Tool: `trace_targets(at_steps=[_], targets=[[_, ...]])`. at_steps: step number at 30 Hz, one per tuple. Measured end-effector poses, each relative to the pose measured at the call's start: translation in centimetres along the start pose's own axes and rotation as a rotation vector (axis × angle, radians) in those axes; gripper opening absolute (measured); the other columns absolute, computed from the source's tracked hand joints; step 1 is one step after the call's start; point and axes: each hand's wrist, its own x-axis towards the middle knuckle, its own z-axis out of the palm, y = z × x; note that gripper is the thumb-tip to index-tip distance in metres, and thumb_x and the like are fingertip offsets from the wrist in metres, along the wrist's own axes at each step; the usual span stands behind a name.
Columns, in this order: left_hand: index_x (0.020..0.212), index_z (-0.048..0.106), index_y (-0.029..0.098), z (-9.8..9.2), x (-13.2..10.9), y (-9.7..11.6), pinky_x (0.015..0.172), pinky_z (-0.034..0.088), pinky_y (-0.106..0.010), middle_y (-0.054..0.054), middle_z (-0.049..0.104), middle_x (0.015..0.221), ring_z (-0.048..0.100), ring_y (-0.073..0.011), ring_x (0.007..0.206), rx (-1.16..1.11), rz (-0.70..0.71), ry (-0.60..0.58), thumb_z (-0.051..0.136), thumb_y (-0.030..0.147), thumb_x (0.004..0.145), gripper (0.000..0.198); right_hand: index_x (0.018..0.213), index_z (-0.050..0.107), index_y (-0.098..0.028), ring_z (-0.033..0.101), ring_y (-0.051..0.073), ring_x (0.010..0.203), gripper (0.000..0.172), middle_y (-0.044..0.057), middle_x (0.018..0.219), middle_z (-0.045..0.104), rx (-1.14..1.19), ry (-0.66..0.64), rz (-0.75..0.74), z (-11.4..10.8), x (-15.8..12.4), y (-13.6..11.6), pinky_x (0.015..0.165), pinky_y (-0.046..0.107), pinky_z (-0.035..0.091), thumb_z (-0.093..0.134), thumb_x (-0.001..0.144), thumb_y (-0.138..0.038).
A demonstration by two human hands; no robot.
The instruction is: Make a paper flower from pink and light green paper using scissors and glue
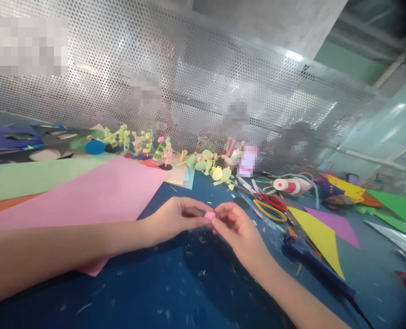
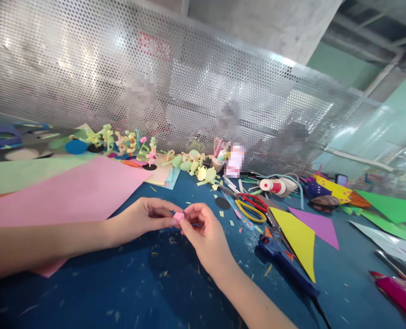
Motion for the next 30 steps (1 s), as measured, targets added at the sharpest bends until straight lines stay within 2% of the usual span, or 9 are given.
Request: trace_targets(at_steps=[6,8,13,23,30], targets=[[0.101,0.065,0.018,0.14,-0.13,0.42,0.079,0.046,-0.025,-0.004,0.071,0.087,0.064,-0.0163,0.084,-0.054,-0.010,0.028,0.066,0.035,0.075,0.031,0.089,0.053,-0.019,0.058,0.013,0.072,0.018,0.000,0.080,0.061,0.102,-0.013,0.052,-0.27,0.02,-0.08,0.072,0.027,0.049,0.055,0.082,-0.035],[0.100,0.064,0.017,0.13,-0.12,0.51,0.079,0.046,-0.025,-0.005,0.071,0.088,0.064,-0.0159,0.084,-0.058,-0.012,0.050,0.066,0.034,0.075,0.031,0.089,0.055,-0.019,0.057,0.013,0.074,0.017,0.000,0.081,0.060,0.068,-0.027,0.065,-0.36,-0.02,-0.15,0.074,0.027,0.048,0.053,0.083,-0.035],[0.100,0.064,0.018,0.04,-0.09,0.46,0.076,0.046,-0.024,-0.003,0.071,0.084,0.063,-0.0147,0.080,-0.022,-0.023,0.059,0.066,0.036,0.074,0.032,0.077,0.056,-0.018,0.052,0.011,0.063,0.016,-0.003,0.069,0.055,-0.112,-0.043,0.066,-0.35,0.02,-0.48,0.062,0.022,0.042,0.054,0.081,-0.034],[0.095,0.065,0.018,0.23,-0.39,0.15,0.075,0.047,-0.027,-0.004,0.069,0.081,0.062,-0.0171,0.079,0.128,0.058,0.020,0.063,0.039,0.075,0.029,0.062,0.044,-0.019,0.036,0.010,0.052,0.023,-0.006,0.055,0.040,-0.186,-0.046,0.035,-0.21,-0.08,0.12,0.049,0.022,0.029,0.055,0.077,-0.032],[0.099,0.064,0.019,0.21,-0.37,0.47,0.073,0.047,-0.027,-0.003,0.068,0.079,0.062,-0.0166,0.077,0.138,0.032,0.016,0.061,0.039,0.077,0.031,0.066,0.052,-0.020,0.046,0.012,0.057,0.023,-0.004,0.059,0.047,-0.148,-0.068,0.053,-0.10,-0.18,-0.42,0.056,0.023,0.036,0.054,0.080,-0.038]])
